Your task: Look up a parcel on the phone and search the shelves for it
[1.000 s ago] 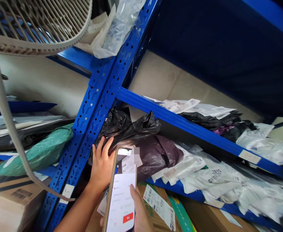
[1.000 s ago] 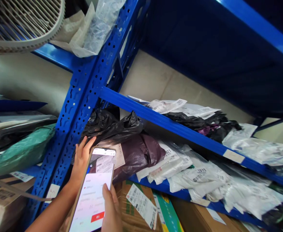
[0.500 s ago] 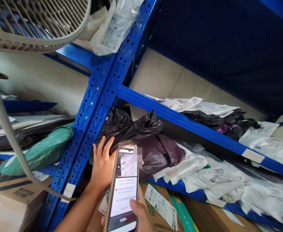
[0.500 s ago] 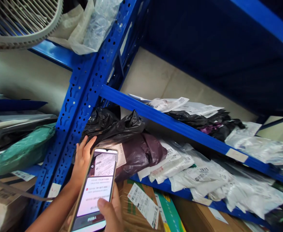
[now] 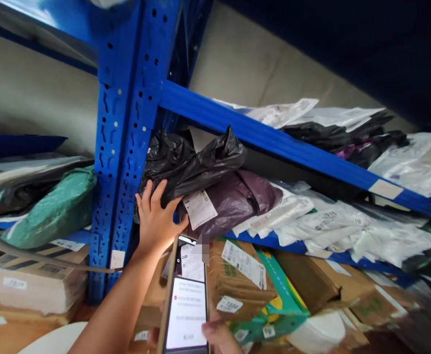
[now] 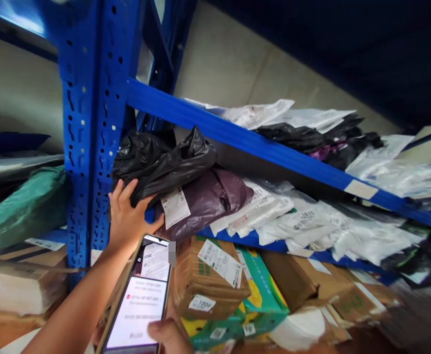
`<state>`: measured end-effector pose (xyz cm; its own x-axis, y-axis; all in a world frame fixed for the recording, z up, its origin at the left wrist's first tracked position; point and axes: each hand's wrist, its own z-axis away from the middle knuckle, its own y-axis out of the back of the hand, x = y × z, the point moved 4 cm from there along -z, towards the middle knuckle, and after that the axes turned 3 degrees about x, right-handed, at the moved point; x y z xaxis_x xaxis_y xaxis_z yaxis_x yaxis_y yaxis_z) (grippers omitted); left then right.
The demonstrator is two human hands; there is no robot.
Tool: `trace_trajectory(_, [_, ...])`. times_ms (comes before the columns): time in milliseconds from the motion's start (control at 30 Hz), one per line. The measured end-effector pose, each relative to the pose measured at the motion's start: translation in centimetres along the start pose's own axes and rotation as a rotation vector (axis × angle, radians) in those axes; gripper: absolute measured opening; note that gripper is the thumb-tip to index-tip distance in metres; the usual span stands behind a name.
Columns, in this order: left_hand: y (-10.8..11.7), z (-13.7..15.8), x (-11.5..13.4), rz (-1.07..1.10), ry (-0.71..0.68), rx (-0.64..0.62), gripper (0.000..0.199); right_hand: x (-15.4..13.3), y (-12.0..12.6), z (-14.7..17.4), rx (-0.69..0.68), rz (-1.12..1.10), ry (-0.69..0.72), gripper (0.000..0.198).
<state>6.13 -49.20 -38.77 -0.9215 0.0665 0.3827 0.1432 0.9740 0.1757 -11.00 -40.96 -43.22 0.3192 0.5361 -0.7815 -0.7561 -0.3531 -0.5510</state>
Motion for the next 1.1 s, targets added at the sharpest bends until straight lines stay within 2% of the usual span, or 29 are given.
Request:
trace_trajectory(100, [0.2, -0.2, 0.2, -0.005, -0.020, 0.012, 0.031, 0.3, 0.5, 0.6, 0.026, -0.020, 0.024, 0.083])
trace_trajectory(200, [0.3, -0.3, 0.4, -0.007, -0.037, 0.018, 0.033, 0.7, 0.8, 0.8, 0.044, 0.004, 0.061, 0.081])
trace_trajectory(433, [0.4, -0.3, 0.4, -0.006, -0.053, 0.017, 0.033, 1.3, 0.2, 0.9, -0.064, -0.104, 0.051, 0.097])
trace_trajectory(567, [0.5, -0.3, 0.4, -0.004, -0.060, 0.014, 0.033, 1.1, 0.7, 1.0, -0.073, -0.046, 0.102, 0.106])
trace_trajectory(633, [0.5, -0.3, 0.4, -0.005, -0.058, 0.013, 0.033, 1.0, 0.8, 1.2, -0.051, -0.005, 0.126, 0.113])
trace_trajectory(800, [0.3, -0.2, 0.4, -0.007, -0.047, 0.009, 0.032, 0.9, 0.9, 1.5, 0.107, 0.089, 0.141, 0.128])
trace_trajectory(967, [0.3, -0.2, 0.4, -0.008, -0.050, 0.014, 0.030, 1.0, 0.7, 1.3, 0.021, 0.140, 0.113, 0.127])
trace_trajectory(1100, [0.3, -0.2, 0.4, -0.010, -0.057, 0.015, 0.030, 1.1, 1.2, 1.1, 0.026, 0.104, 0.155, 0.106])
